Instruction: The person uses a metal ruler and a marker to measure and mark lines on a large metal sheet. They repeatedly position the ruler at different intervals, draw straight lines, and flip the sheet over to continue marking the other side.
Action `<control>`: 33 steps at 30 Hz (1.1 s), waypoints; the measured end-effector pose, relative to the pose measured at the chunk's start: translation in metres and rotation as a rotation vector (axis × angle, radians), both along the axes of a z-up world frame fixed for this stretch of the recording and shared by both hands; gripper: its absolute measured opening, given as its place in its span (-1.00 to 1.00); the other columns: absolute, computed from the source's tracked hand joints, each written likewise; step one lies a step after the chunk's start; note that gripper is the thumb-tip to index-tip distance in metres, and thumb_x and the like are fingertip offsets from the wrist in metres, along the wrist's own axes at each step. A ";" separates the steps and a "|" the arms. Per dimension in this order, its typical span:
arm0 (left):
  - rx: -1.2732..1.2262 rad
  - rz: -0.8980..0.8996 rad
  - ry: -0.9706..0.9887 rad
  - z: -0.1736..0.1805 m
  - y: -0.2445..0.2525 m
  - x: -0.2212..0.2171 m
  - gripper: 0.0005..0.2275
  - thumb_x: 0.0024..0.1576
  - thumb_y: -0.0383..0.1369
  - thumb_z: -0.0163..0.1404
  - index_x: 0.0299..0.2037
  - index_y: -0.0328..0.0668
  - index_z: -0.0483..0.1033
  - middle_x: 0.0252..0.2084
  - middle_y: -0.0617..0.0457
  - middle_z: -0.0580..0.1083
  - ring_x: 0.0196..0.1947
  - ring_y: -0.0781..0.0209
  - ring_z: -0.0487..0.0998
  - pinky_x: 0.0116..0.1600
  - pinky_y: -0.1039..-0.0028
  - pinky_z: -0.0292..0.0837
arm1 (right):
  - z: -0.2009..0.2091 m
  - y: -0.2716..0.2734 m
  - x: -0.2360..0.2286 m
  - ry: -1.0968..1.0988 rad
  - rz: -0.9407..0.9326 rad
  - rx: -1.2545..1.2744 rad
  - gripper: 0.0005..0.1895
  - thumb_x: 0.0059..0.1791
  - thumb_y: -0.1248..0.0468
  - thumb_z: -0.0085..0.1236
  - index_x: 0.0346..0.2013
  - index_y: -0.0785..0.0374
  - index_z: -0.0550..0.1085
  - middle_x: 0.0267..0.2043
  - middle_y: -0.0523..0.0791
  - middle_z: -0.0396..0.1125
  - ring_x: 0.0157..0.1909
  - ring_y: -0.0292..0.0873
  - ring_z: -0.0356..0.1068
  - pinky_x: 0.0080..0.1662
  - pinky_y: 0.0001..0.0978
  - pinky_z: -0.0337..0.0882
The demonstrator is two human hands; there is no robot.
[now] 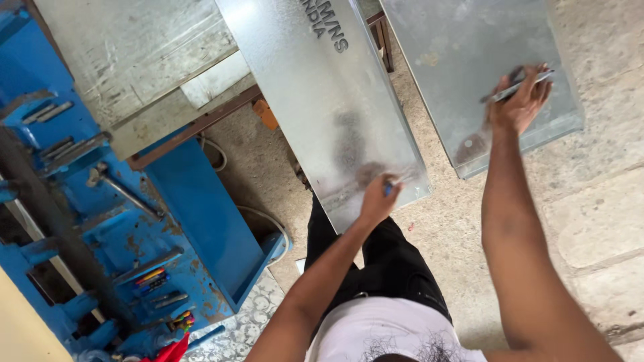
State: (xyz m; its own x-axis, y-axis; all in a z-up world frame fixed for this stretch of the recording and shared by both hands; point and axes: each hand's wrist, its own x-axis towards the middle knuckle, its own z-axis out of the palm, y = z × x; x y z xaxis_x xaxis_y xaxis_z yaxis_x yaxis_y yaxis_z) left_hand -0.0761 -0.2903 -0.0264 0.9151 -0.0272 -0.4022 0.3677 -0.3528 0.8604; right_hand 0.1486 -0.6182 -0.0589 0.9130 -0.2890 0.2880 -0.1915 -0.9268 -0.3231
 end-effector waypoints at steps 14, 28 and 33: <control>-0.198 0.006 0.426 0.000 -0.062 0.105 -0.37 0.08 -0.10 0.19 0.29 -0.29 0.34 0.07 -0.10 0.51 -0.35 0.17 0.61 -0.46 0.34 0.55 | 0.015 0.075 -0.044 0.030 0.010 0.136 -0.54 0.22 0.04 0.04 0.30 0.26 0.28 0.49 0.25 0.06 0.53 0.31 -0.02 0.49 0.25 -0.12; -0.148 0.173 0.563 0.018 0.090 0.019 -0.49 0.10 -0.16 0.19 0.19 -0.29 0.42 -0.15 -0.07 0.58 -0.36 0.20 0.61 -0.47 0.33 0.54 | 0.024 0.198 -0.124 0.013 0.251 0.292 -0.66 0.19 0.06 0.04 0.16 0.19 0.38 0.50 0.27 0.09 0.56 0.33 -0.03 0.49 0.35 -0.15; -0.095 0.238 0.544 0.027 0.193 0.001 -0.49 0.11 -0.16 0.21 0.19 -0.30 0.42 -0.14 -0.09 0.57 -0.32 0.21 0.59 -0.45 0.33 0.52 | 0.046 0.274 -0.155 0.534 0.505 0.427 -0.53 0.10 0.00 0.06 0.23 0.12 0.36 0.36 0.17 0.21 0.52 0.27 -0.07 0.47 0.35 -0.30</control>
State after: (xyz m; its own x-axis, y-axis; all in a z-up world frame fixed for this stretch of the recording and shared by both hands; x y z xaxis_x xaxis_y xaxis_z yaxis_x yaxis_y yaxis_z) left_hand -0.0752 -0.0974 0.0004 0.5641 0.0947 -0.8203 0.8235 -0.1378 0.5504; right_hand -0.0063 -0.3440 -0.0125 0.9441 0.2036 -0.2592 -0.0140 -0.7609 -0.6487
